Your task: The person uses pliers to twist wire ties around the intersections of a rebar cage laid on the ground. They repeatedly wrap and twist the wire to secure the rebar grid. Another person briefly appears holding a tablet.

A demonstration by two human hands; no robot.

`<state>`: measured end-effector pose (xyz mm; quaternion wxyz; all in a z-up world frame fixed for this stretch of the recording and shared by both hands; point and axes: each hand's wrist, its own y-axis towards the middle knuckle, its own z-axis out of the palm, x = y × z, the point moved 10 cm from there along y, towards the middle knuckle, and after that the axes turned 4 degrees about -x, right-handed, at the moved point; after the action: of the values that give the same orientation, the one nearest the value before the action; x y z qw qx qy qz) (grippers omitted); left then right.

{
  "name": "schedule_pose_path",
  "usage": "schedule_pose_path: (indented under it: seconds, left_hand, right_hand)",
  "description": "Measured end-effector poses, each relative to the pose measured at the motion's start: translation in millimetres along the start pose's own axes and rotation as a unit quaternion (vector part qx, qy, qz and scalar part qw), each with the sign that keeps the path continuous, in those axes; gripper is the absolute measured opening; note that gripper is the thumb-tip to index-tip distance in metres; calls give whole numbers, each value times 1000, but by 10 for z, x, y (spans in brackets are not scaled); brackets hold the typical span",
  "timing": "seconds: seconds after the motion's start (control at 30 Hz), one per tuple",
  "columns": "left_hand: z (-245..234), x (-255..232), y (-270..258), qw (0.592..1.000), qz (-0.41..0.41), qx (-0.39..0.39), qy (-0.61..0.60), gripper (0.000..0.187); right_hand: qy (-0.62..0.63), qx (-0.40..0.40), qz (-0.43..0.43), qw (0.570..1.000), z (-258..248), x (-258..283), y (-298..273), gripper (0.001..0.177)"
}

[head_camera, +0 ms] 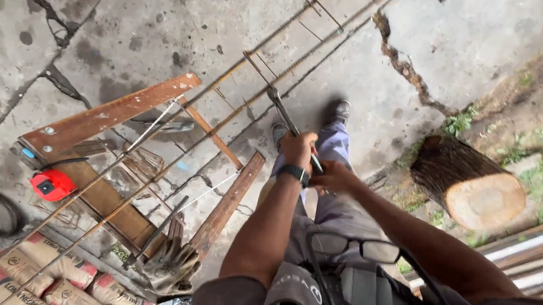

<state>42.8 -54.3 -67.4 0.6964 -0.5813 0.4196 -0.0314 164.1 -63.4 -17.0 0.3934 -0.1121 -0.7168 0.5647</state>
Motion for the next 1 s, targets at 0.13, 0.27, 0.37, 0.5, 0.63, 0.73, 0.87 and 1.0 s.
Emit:
schedule_pose_path:
  seconds: [0.13, 0.27, 0.37, 0.5, 0.63, 0.73, 0.87, 1.0]
  left_hand:
    - [145, -29, -159, 985, -83, 96, -114, 31]
    - [76, -72, -218, 992, -75, 89, -50, 27]
    - [37, -390, -363, 997, -65, 27, 40, 53]
    - [-28, -681, -635, 984, -73, -44, 155, 99]
    - [-145, 31, 181, 971, -84, -70, 214, 77]
    - [89, -135, -136, 993, -119, 25, 3, 51]
    - [335, -127, -285, 921, -183, 287, -186, 48]
    - [590, -7, -321, 820, -188, 473, -261, 45]
  right_hand:
    - [153, 67, 76, 983, 195, -30, -175, 15]
    - [153, 41, 98, 982, 243, -275, -92, 13]
    - [116, 17, 78, 990, 168, -272, 25, 11]
    - [80, -14, 55, 995, 345, -570, 194, 14]
    - [30, -77, 58, 995, 106, 6, -123, 12]
    - [-127, -94, 102, 982, -41, 246, -403, 23]
    - [118, 21, 121, 985, 241, 18, -354, 29]
    - [309, 46, 129, 941, 319, -391, -98, 28]
